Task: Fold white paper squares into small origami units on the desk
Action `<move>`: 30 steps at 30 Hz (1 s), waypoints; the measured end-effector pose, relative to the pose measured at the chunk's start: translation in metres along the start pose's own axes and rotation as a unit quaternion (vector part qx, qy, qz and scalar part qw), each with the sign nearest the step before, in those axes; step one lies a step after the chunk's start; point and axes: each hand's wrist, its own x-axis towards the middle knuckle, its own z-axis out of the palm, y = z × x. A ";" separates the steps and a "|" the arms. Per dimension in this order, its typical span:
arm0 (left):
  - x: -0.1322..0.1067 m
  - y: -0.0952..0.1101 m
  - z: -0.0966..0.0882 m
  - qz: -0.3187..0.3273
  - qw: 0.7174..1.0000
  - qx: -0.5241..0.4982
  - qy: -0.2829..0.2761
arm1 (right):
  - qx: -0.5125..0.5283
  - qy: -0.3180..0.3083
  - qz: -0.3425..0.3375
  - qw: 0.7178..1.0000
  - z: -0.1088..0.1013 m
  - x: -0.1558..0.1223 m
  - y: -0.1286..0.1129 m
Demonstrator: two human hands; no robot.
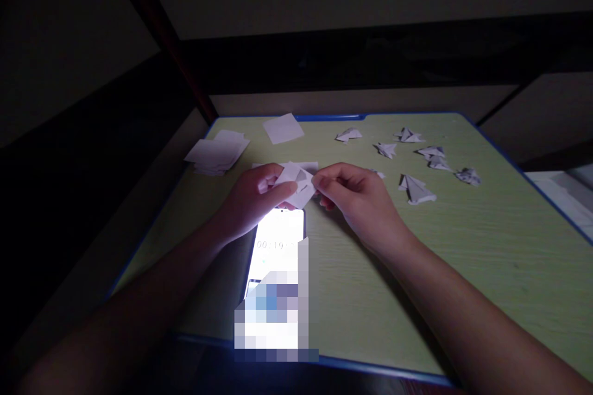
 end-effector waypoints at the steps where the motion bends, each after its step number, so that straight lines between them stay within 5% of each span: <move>1: 0.000 0.000 0.000 -0.001 1.000 0.005 0.000 | -0.003 -0.006 -0.001 1.000 0.000 0.000 0.000; 11: -0.001 0.004 -0.004 -0.001 0.999 -0.032 -0.038 | -0.016 -0.082 0.003 0.997 -0.001 -0.002 0.000; 14: -0.003 -0.001 -0.001 0.067 0.997 0.026 0.036 | 0.006 -0.073 0.009 0.997 0.001 -0.003 -0.001; 17: -0.008 -0.003 -0.001 0.190 0.961 0.153 0.132 | 0.055 -0.041 0.024 0.997 0.003 -0.002 -0.004; 21: -0.014 0.003 -0.006 0.319 0.882 0.315 0.147 | 0.119 -0.011 0.054 0.991 0.006 0.000 -0.008; 30: -0.011 0.002 -0.008 0.357 0.808 0.447 0.137 | 0.183 -0.039 0.082 0.979 0.008 -0.002 -0.007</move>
